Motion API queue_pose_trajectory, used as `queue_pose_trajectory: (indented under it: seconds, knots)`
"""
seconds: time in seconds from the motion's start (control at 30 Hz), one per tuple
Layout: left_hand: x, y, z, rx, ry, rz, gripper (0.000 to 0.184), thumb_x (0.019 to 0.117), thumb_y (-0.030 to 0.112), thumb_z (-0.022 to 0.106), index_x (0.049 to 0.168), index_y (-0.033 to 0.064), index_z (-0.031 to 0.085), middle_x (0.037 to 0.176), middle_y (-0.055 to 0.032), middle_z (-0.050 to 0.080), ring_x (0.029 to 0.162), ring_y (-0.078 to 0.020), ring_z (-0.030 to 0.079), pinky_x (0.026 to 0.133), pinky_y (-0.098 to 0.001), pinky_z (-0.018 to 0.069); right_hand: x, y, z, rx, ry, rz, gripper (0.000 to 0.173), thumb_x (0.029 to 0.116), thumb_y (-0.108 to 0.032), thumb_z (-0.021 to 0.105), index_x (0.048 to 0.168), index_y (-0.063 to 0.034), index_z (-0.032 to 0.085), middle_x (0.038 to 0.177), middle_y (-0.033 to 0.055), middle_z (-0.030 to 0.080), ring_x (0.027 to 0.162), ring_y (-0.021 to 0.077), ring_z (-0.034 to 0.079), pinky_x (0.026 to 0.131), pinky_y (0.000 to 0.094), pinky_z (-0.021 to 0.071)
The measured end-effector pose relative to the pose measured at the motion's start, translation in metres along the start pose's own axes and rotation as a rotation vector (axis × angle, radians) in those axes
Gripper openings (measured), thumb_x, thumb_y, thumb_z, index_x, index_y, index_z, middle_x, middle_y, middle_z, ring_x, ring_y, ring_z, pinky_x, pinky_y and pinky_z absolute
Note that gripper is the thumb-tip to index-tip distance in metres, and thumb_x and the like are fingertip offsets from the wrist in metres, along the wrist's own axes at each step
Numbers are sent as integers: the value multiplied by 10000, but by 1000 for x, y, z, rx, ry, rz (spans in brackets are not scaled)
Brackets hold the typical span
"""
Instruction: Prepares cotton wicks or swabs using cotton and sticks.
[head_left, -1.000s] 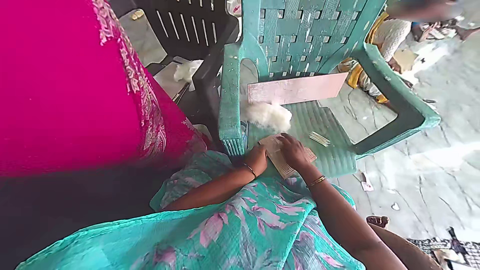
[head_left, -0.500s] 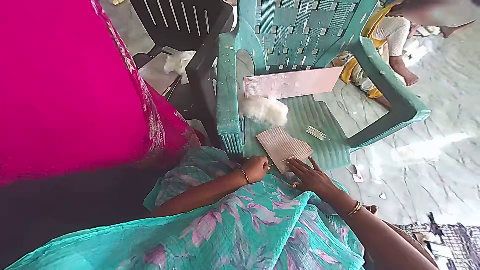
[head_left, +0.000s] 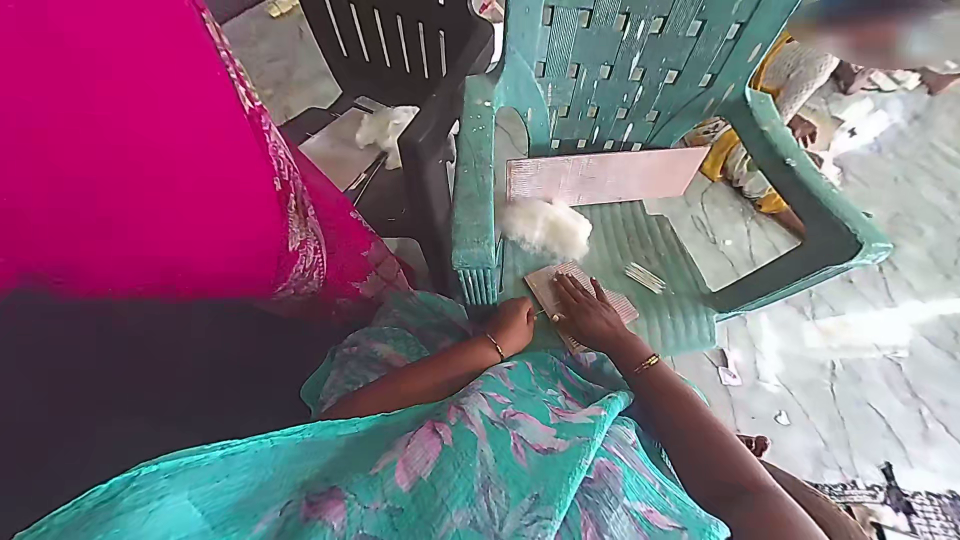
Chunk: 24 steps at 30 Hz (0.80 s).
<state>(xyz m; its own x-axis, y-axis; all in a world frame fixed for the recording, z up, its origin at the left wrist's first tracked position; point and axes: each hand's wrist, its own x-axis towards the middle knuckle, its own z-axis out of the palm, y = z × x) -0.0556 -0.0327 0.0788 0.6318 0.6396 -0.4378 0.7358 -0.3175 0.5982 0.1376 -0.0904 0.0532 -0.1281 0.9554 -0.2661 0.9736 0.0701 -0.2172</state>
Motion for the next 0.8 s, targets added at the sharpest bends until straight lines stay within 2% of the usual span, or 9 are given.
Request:
queue_pose_trajectory:
  seconds: [0.17, 0.23, 0.3, 0.37, 0.43, 0.6, 0.7, 0.8]
  knots:
    - [-2, 0, 4, 3, -84, 103, 317, 1091, 171, 473, 1239, -70, 617, 1227, -243, 645, 1186, -337, 626, 1057, -478, 469, -53, -2, 3, 8, -94, -26, 734, 1055, -465, 430, 1636, -62, 231, 1715, 107, 199, 1597, 265, 135, 1251, 623, 37]
    - [-2, 2, 9, 10, -134, 151, 325, 1090, 167, 469, 1249, -80, 609, 1243, -250, 638, 1206, -345, 615, 1071, -484, 456, -73, -4, 4, 5, -136, -28, 734, 1056, -481, 428, 1638, -78, 234, 1718, 96, 191, 1597, 260, 137, 1247, 635, 33]
    - [-2, 3, 13, 11, -151, 176, 321, 1093, 156, 458, 1244, -86, 607, 1252, -254, 631, 1225, -349, 602, 1085, -479, 442, -88, -3, 5, -1, -78, -58, 701, 1034, -457, 503, 1597, -68, 351, 1679, 104, 308, 1565, 281, 261, 1221, 678, 103]
    - [-3, 3, 14, 4, -125, 188, 328, 1095, 147, 444, 1242, -94, 611, 1250, -262, 635, 1229, -356, 602, 1089, -481, 440, -96, 5, 8, 20, 92, -110, 633, 1004, -419, 560, 1506, -38, 501, 1574, 135, 483, 1482, 331, 424, 1178, 722, 195]
    - [-4, 2, 12, 3, -88, 173, 340, 1102, 158, 433, 1246, -94, 609, 1254, -261, 635, 1239, -359, 600, 1093, -479, 442, -95, 12, 6, 50, 195, -80, 585, 1018, -385, 551, 1478, -24, 535, 1534, 156, 526, 1457, 350, 456, 1188, 707, 211]
    - [-5, -3, 7, -22, 13, 98, 337, 1102, 153, 432, 1248, -90, 614, 1266, -256, 636, 1256, -353, 597, 1104, -470, 442, -50, 9, -6, 42, 140, 122, 603, 1071, -358, 499, 1569, -35, 396, 1651, 142, 356, 1562, 290, 265, 1260, 594, 122]
    - [-4, -5, 6, -2, 18, 69, 345, 1107, 164, 430, 1274, -81, 606, 1298, -252, 626, 1280, -347, 587, 1120, -470, 434, -20, -1, -2, 46, 103, 67, 627, 1071, -342, 495, 1600, -48, 332, 1683, 125, 291, 1583, 267, 200, 1266, 587, 88]
    - [-4, -6, 6, 18, 19, 80, 335, 1101, 150, 439, 1263, -90, 605, 1280, -259, 630, 1267, -353, 593, 1112, -472, 439, -11, -12, 4, 6, 32, -8, 668, 1078, -433, 435, 1617, -65, 295, 1703, 98, 246, 1591, 245, 168, 1261, 601, 42]
